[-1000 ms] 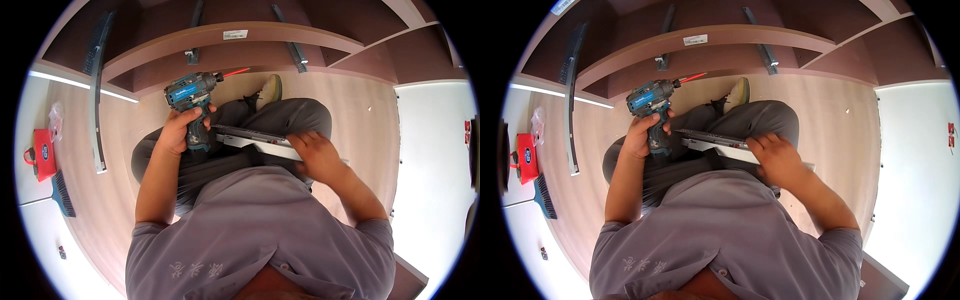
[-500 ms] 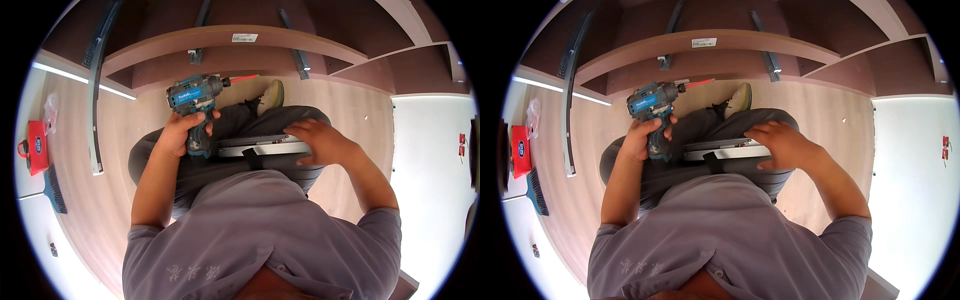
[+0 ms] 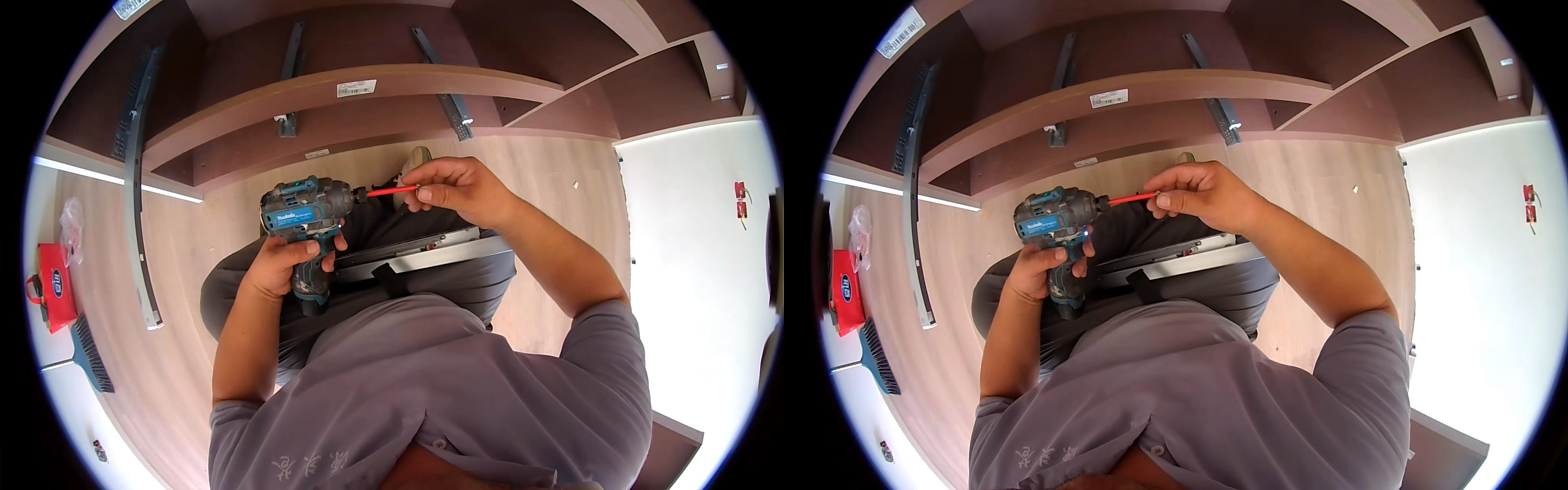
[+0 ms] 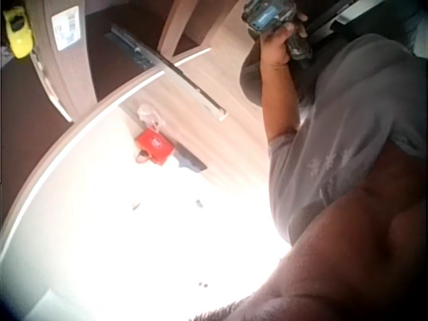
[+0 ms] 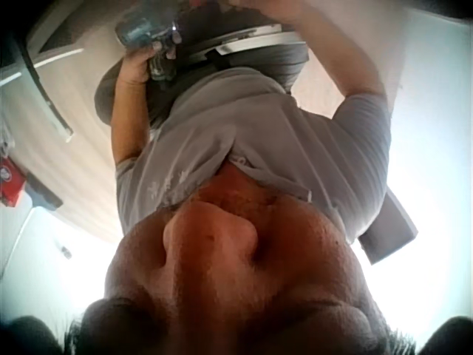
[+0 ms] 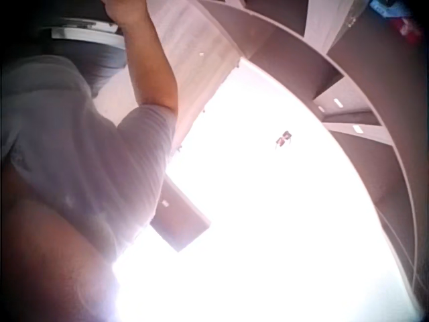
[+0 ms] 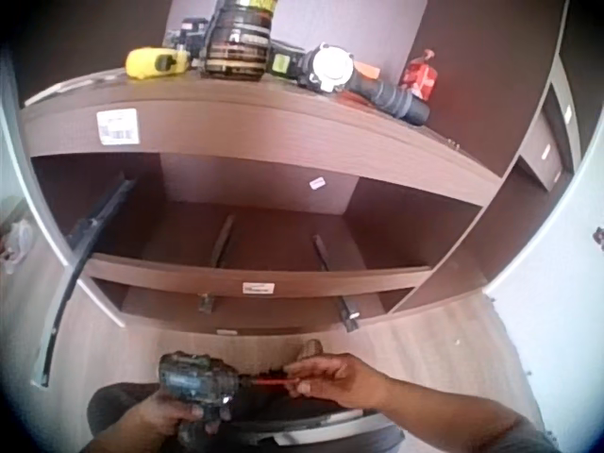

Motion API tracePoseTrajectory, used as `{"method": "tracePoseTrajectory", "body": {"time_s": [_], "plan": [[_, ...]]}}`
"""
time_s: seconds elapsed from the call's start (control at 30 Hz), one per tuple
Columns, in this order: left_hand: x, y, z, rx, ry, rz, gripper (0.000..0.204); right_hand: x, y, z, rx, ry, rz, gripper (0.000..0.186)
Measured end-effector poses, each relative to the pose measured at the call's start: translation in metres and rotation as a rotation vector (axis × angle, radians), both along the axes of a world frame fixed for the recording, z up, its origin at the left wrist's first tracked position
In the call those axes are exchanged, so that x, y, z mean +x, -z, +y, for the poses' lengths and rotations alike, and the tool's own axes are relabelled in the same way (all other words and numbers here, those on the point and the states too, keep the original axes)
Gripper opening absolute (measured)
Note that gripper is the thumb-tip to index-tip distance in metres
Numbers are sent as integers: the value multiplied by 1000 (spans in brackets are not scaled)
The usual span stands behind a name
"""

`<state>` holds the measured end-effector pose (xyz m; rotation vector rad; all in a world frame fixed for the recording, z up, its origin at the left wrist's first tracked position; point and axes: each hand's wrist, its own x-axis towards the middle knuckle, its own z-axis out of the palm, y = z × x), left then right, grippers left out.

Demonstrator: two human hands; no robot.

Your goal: The person installs metal drawer slides into a wooden cabinet using a power drill and a measuring tape, checking the alignment and securing the tracks with screws.

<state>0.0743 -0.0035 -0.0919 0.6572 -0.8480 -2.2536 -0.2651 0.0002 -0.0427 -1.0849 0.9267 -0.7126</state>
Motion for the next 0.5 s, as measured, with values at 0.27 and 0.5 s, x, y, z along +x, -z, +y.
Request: {"method": "tracePoseTrajectory", "body": {"time_s": [0.27,0.5], "plan": [[-2,1,0,-8,6,-20,51,-4,-9,9,-249,116,331,22],[-5,-4,3,-22,-26,-56,54,3,-9,11,-451,23,439,24]]}}
